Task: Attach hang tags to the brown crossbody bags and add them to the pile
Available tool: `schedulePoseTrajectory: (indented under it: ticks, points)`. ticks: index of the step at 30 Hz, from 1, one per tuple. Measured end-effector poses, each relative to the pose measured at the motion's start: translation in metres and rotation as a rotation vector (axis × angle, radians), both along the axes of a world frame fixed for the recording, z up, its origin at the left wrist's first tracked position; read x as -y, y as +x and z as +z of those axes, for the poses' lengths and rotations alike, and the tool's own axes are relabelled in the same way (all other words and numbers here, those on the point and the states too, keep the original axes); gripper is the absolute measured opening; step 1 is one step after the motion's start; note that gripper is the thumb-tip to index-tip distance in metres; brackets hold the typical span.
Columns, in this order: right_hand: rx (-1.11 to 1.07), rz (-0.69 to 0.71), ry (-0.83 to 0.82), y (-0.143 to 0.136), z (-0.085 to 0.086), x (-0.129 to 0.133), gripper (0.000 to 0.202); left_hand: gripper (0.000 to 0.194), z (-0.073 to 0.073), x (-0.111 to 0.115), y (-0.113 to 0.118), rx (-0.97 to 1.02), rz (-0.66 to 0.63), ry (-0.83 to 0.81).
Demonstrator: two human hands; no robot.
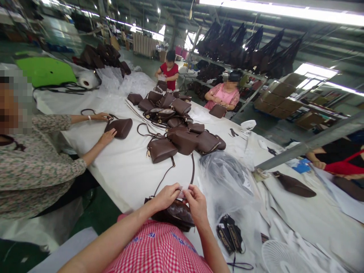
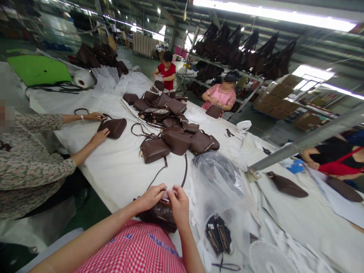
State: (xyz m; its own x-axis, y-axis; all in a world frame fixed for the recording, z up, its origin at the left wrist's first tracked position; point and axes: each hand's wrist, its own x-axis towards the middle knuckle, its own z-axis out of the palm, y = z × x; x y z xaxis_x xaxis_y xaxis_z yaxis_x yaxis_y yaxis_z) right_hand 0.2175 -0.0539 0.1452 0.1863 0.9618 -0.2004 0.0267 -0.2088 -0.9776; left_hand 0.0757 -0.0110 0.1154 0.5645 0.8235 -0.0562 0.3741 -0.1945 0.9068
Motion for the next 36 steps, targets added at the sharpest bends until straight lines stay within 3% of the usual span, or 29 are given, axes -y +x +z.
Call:
schedulePoseTrajectory:
  ticks: [4,8,17,25,31,36]
  points:
    - [-0.088,-0.033,-0.065,0.000,-0.006,-0.003,0.034,0.012,0.000,-0.003,0.001,0.034,0.011,-0.013]
    - [-0.090,0.027,-0.138,-0.001,-0.012,-0.001,0.036,0.021,-0.004,-0.006,0.002,0.032,0.092,-0.018]
    - [-0.102,0.050,-0.284,-0.005,-0.005,-0.005,0.034,0.021,-0.007,0.001,0.005,0.134,0.137,0.046]
    - [-0.291,-0.012,-0.391,-0.003,-0.013,-0.007,0.027,0.019,-0.011,0.005,0.002,-0.047,0.107,0.209]
    - [-0.217,-0.088,-0.280,-0.005,-0.021,-0.005,0.028,0.018,-0.010,0.005,0.001,-0.091,0.064,0.247]
    - [-0.282,-0.088,-0.274,-0.002,-0.021,-0.003,0.040,0.016,-0.007,0.003,-0.001,-0.087,0.028,0.249]
